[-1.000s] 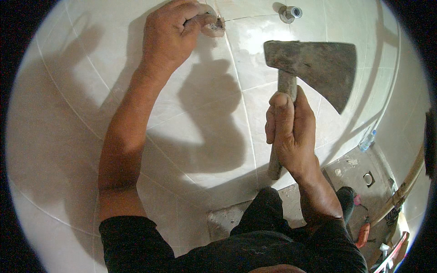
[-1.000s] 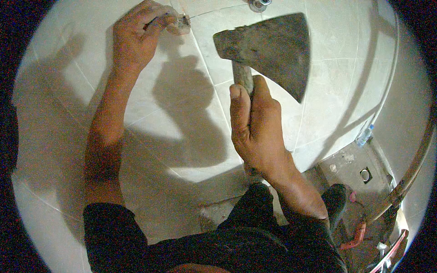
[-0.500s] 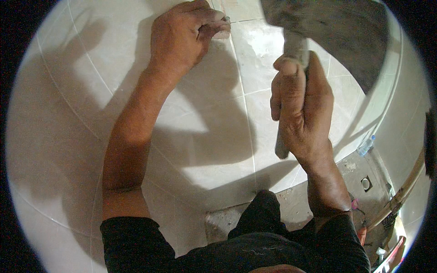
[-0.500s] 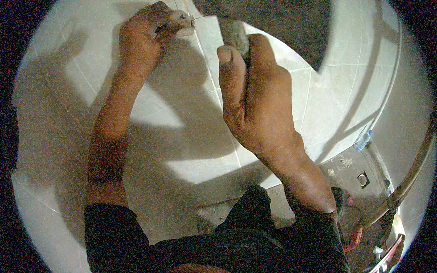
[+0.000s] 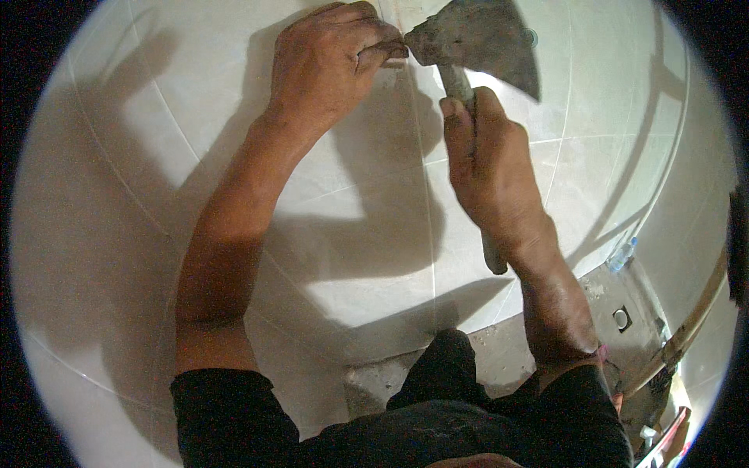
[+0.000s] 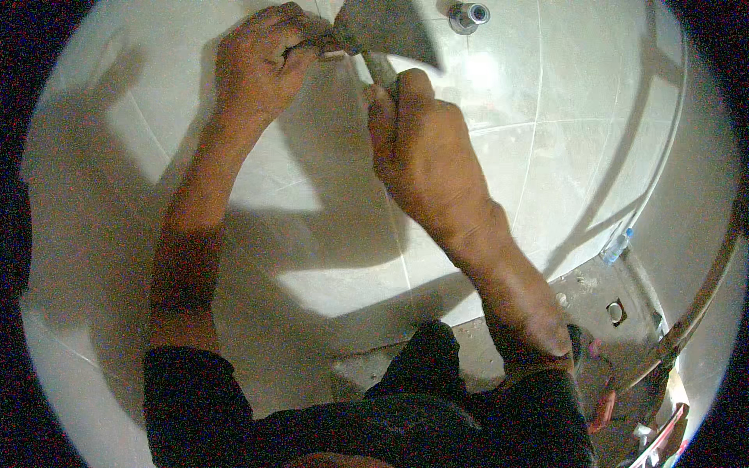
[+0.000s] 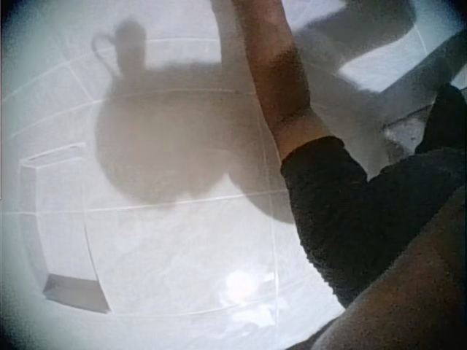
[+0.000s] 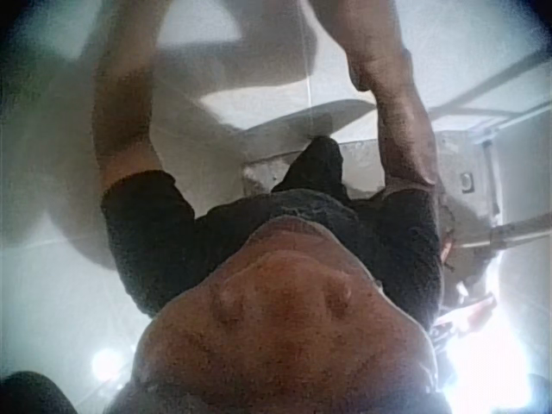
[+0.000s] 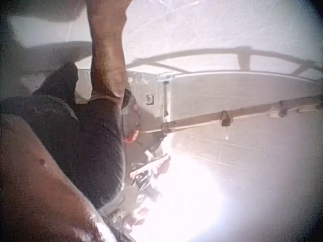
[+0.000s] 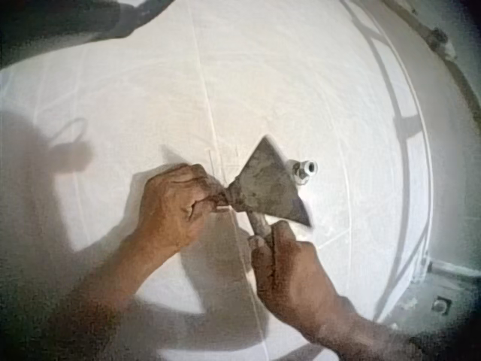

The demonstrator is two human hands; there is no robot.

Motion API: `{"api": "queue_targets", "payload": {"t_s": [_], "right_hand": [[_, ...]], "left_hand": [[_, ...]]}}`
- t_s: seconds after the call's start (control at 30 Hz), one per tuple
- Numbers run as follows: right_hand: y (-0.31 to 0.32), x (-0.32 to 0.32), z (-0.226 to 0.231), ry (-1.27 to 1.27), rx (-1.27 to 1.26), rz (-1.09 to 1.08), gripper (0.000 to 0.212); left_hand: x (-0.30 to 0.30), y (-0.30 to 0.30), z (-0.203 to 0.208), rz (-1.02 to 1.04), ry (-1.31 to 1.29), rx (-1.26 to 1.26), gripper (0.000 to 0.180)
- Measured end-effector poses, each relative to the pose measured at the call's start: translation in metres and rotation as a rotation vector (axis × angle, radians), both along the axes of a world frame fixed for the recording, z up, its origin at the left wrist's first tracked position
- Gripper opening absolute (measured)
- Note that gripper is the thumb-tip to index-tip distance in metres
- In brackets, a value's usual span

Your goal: The person uses a hammer and a nail to manually drill a hole into a white wall tile. They repeatedly strike the nail against the tile surface to create a small opening.

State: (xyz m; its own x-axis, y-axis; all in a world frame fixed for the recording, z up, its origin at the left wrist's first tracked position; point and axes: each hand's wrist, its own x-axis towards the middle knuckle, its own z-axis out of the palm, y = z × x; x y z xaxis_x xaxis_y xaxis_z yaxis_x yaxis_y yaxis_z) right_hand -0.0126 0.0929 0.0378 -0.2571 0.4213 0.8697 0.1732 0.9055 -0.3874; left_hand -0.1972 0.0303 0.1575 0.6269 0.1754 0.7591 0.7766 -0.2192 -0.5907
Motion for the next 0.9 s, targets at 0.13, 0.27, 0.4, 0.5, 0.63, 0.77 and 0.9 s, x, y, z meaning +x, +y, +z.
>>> {"api": "queue_targets", "payload": {"t_s": [0.13, 0.27, 0.4, 0.5, 0.63, 0.77, 0.9], "right_hand": [[-0.011, 0.001, -0.014, 0.266, 0.038, 0.152, 0.037], [-0.004, -0.005, -0.006, 0.058, -0.047, 0.053, 0.034], [-0.028, 0.011, -0.052, 0.212, -0.188, 0.171, 0.036], [-0.035, 0.022, -0.076, 0.143, -0.231, 0.216, 0.038], [-0.037, 0.020, -0.084, 0.173, -0.417, 0.373, 0.041], [-0.032, 0.014, -0.073, 0.194, -0.529, 0.442, 0.047], [-0.026, 0.013, -0.067, 0.209, -0.512, 0.470, 0.048]], "left_hand": [[-0.026, 0.011, -0.009, 0.152, 0.006, 0.114, 0.017], [-0.012, 0.006, -0.015, 0.197, 0.067, 0.097, 0.015], [-0.019, 0.006, -0.024, 0.127, 0.459, 0.073, 0.012], [-0.025, 0.010, -0.011, -0.016, 0.168, 0.032, 0.014], [-0.020, 0.007, -0.005, -0.033, -0.210, -0.186, 0.017], [0.010, -0.015, 0.007, 0.307, -0.326, -0.317, 0.019], [0.024, -0.010, 0.007, 0.143, -0.455, -0.426, 0.009]]}}
